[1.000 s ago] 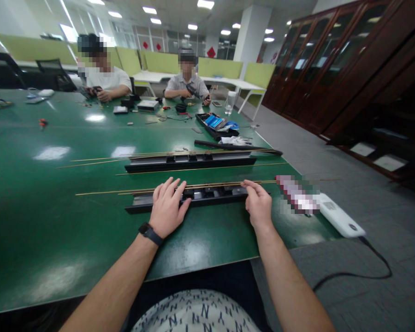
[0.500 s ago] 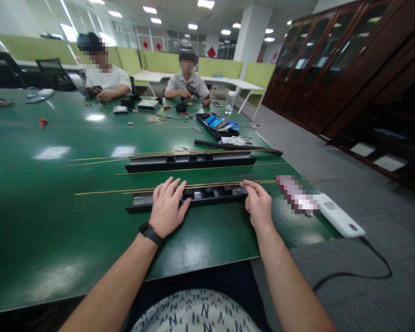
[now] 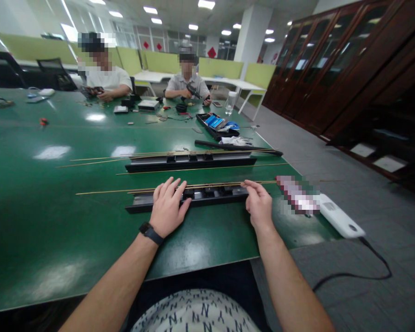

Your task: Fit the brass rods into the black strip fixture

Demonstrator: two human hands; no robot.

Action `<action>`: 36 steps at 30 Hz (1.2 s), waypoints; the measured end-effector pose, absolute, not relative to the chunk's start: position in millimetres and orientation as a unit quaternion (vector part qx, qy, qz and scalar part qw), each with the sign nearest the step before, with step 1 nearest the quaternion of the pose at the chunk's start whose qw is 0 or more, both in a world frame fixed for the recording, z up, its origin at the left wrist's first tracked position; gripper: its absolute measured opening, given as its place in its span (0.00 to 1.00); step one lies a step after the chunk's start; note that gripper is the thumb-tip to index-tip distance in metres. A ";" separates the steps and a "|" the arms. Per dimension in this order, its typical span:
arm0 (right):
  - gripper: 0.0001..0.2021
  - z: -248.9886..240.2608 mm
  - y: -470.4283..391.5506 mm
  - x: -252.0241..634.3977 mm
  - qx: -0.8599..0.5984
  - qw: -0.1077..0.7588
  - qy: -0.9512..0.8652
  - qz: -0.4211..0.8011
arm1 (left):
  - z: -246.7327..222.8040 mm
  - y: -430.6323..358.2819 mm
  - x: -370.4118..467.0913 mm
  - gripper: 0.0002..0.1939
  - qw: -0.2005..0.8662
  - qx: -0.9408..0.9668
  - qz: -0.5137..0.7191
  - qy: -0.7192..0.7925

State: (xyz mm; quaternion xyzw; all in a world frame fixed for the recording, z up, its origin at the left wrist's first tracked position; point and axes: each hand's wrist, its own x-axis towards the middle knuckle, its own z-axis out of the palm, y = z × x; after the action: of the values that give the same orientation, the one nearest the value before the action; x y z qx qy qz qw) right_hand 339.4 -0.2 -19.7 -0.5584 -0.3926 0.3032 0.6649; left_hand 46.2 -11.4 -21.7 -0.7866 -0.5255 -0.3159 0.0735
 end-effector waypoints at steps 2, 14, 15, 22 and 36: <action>0.18 -19.9 -0.8 338.9 -0.557 0.657 -0.404 0.307 | -21.7 -11.4 46.2 0.27 0.076 -0.787 -0.315 -0.525; 0.18 -18.8 -0.2 340.3 -0.568 0.672 -0.372 0.296 | -22.1 -11.5 46.0 0.27 0.072 -0.788 -0.315 -0.524; 0.18 -18.1 -0.7 339.8 -0.565 0.669 -0.379 0.300 | -21.8 -11.4 46.0 0.27 0.070 -0.788 -0.316 -0.524; 0.18 -18.7 -2.0 339.1 -0.563 0.652 -0.408 0.302 | -21.0 -11.4 46.0 0.27 0.071 -0.788 -0.312 -0.526; 0.18 -19.8 -0.5 341.1 -0.570 0.667 -0.376 0.297 | -21.2 -11.5 45.4 0.27 0.072 -0.789 -0.312 -0.525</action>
State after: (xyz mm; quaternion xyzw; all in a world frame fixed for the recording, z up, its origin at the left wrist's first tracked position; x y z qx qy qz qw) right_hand 341.1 -0.5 -19.8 -0.5701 -0.3762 0.2971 0.6672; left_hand 45.4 -11.5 -21.2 -0.7887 -0.5251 -0.3115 0.0724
